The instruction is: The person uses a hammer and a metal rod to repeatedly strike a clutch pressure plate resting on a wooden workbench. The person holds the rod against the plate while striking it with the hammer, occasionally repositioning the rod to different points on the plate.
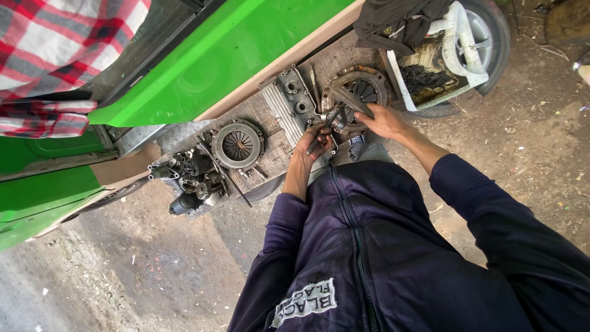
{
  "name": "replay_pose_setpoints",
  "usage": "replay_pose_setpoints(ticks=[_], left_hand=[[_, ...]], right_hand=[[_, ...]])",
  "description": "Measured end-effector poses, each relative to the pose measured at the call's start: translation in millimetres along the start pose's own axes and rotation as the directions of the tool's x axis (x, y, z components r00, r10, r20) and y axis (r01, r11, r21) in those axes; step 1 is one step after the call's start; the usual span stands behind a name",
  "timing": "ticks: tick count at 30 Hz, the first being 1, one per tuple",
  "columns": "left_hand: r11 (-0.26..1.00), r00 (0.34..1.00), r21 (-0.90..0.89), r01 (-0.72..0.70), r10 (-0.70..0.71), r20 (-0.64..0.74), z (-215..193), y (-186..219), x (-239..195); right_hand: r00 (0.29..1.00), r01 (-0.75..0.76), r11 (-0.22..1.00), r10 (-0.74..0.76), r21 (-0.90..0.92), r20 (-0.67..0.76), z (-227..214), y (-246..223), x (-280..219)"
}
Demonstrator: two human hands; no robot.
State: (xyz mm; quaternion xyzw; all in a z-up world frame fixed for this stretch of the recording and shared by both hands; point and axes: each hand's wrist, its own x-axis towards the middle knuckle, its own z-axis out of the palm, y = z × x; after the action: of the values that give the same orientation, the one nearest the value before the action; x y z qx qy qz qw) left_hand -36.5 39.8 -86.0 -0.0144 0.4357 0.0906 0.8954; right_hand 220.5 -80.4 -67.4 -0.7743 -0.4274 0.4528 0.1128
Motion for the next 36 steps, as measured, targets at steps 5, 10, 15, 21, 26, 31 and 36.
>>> replay_pose_setpoints(ticks=[5,10,15,21,26,31,36], left_hand=[[1.000,0.999,0.011,0.016,-0.016,0.048,1,-2,5],[1.000,0.998,0.016,0.021,-0.022,0.052,-3,0,10],[0.999,0.998,0.035,0.025,-0.027,0.049,-8,1,4],[1.000,1.000,0.017,0.003,-0.004,0.016,0,-3,-1],[1.000,1.000,0.010,-0.009,0.009,0.005,7,1,-5],[0.999,0.999,0.045,0.010,-0.011,0.032,11,-3,-3],[0.987,0.999,0.158,-0.012,0.018,-0.040,5,-1,-3]], right_hand=[[0.984,-0.177,0.984,0.177,-0.012,0.028,-10,1,8],[0.991,-0.132,0.991,0.132,-0.030,0.006,-13,-8,10],[0.959,-0.284,0.959,0.284,-0.006,0.002,-21,-6,-2],[0.996,-0.092,0.996,0.092,-0.006,0.000,-6,13,-21],[0.998,-0.048,0.999,0.047,-0.005,-0.047,19,20,-1],[0.983,-0.044,0.998,0.034,-0.049,-0.179,10,21,9],[0.996,-0.092,0.994,0.092,-0.055,-0.001,7,-10,-6]])
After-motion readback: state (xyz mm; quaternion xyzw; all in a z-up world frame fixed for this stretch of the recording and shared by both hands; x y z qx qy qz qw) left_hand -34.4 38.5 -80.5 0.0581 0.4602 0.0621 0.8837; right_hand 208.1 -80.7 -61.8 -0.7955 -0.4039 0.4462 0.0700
